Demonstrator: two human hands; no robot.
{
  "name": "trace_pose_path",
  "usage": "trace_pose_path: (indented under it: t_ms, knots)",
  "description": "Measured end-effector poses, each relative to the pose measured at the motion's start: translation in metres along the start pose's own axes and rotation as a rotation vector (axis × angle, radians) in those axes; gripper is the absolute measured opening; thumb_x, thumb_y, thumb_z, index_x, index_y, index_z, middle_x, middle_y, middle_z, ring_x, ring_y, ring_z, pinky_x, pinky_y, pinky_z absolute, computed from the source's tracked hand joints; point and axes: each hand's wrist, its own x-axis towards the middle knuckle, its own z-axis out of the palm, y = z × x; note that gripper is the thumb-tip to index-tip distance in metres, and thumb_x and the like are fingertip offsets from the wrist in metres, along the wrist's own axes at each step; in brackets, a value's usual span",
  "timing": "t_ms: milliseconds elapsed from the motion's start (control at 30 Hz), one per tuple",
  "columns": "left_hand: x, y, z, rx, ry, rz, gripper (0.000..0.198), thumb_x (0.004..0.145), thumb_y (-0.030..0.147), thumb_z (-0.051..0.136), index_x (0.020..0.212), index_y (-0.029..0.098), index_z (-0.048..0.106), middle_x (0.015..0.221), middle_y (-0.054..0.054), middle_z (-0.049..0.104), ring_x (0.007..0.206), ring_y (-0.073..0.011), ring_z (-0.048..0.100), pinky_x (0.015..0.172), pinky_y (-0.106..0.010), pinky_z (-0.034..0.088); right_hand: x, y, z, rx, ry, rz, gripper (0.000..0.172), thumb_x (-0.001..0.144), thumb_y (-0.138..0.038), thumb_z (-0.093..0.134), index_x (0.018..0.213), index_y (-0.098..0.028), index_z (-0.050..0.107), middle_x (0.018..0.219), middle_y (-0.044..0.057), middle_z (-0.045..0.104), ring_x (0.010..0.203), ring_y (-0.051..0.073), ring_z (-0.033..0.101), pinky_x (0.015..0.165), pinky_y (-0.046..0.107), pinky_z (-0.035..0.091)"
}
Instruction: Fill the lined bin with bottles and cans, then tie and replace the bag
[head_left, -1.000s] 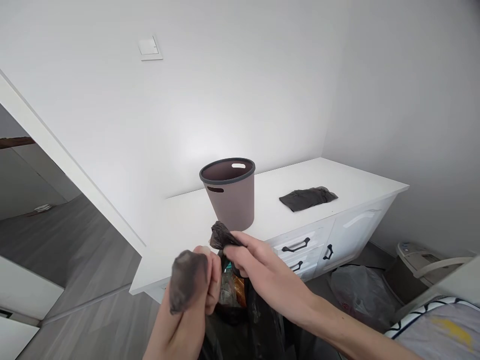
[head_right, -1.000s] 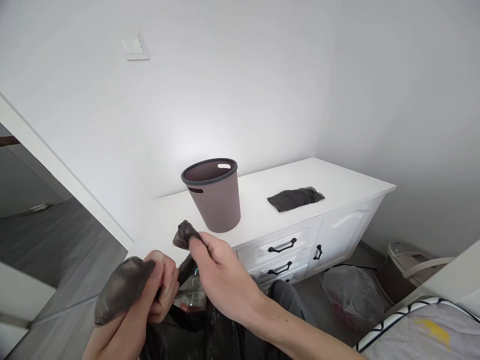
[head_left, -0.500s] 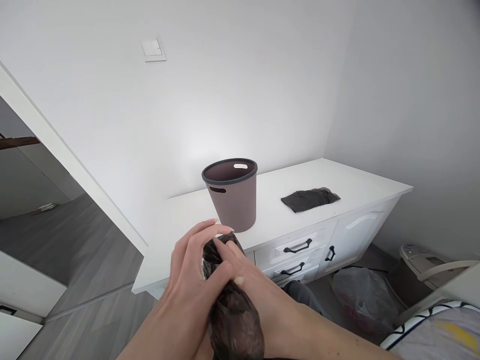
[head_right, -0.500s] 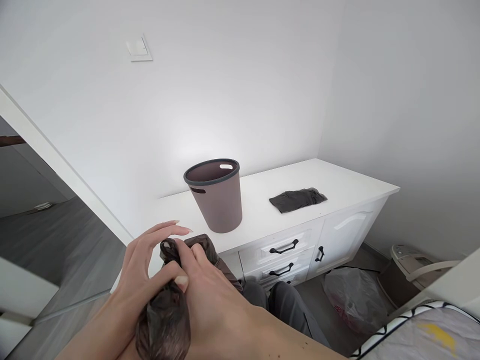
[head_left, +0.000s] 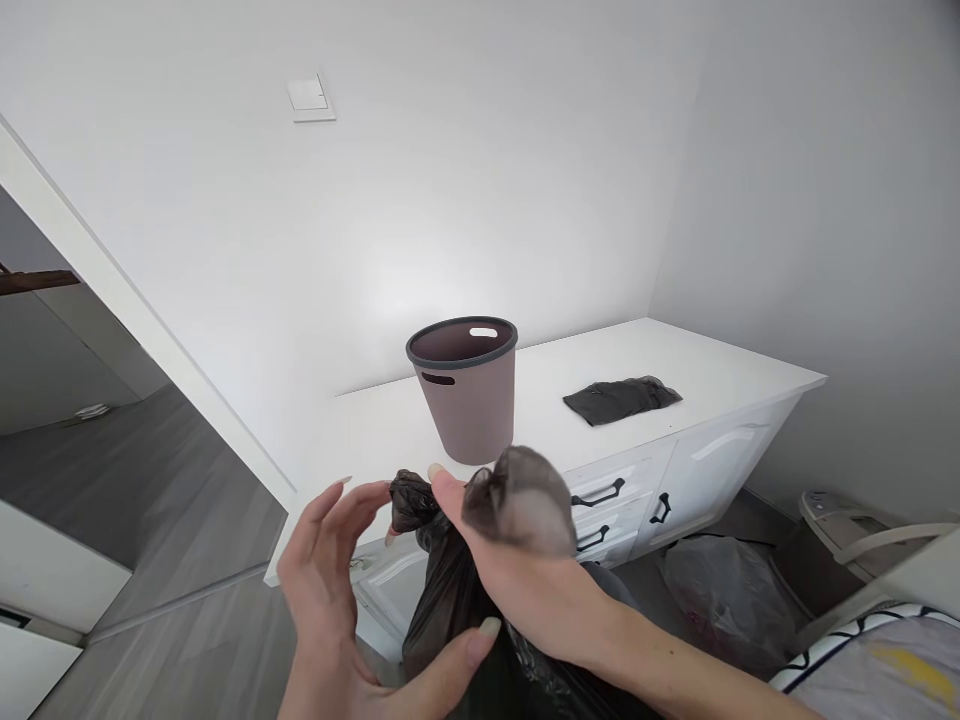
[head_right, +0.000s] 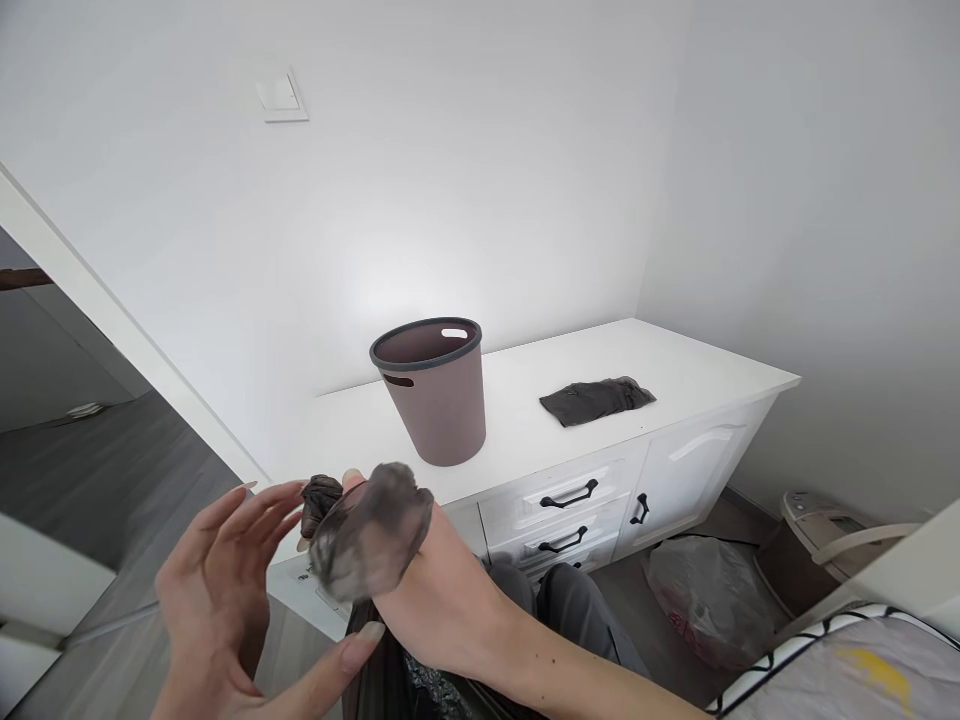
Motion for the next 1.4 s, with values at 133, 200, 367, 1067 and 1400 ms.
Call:
trace_pose_path:
  t_ms: [133,200,367,1067,1400]
  knots:
    - [-0.016,0.010,0.007,0.013,-0.050,-0.225,0.108,0.057,0.043,0.096,0.150,0.034,0.042,0.145,-0.014,0.059,0.141,-0.0425,0.052,0.105,-0.055,0.056,-0.001,-0.017,-0.003,0.075,-0.008,0.216,0.058,0.105,-0.064,0.043,0.107,-0.018,0.077,0.076,0.006,0.072,0.078,0.021,0.070,0.071,0.029,0.053]
    - [-0.017,0.014,0.011,-0.033,-0.085,-0.261,0.114,0.052,0.041,0.098,0.151,0.033,0.041,0.142,-0.016,0.062,0.135,-0.0447,0.058,0.094,-0.052,0.062,-0.001,-0.024,-0.004,0.081,-0.029,0.268,0.060,0.103,-0.068,0.044,0.109,-0.018,0.078,0.078,0.006,0.074,0.080,0.022,0.071,0.074,0.030,0.054]
    - [-0.013,0.012,0.020,-0.055,-0.146,-0.207,0.113,0.050,0.024,0.094,0.151,0.026,0.042,0.123,-0.015,0.070,0.122,-0.0404,0.068,0.092,-0.045,0.063,-0.005,-0.032,-0.013,0.074,-0.160,0.303,0.058,0.102,-0.068,0.048,0.119,-0.021,0.078,0.087,0.005,0.078,0.088,0.022,0.073,0.079,0.031,0.054]
    - [0.010,0.001,0.011,0.175,-0.375,-0.217,0.024,0.088,0.037,0.064,0.071,0.022,0.060,0.080,-0.002,0.059,0.074,-0.0174,0.055,0.063,-0.024,0.046,-0.004,-0.009,-0.033,0.336,-0.300,0.225,0.025,0.102,-0.049,0.057,0.095,-0.026,0.052,0.092,-0.002,0.055,0.085,0.015,0.056,0.080,0.028,0.052]
    - [0.032,-0.008,0.005,-0.036,-0.575,-0.253,0.020,0.088,0.030,0.056,0.070,0.023,0.062,0.085,-0.005,0.061,0.081,-0.0219,0.057,0.073,-0.029,0.048,-0.005,-0.021,-0.075,-0.189,-0.512,-0.276,0.037,0.086,-0.006,0.053,0.111,-0.027,0.070,0.103,0.000,0.077,0.092,0.018,0.071,0.086,0.028,0.053]
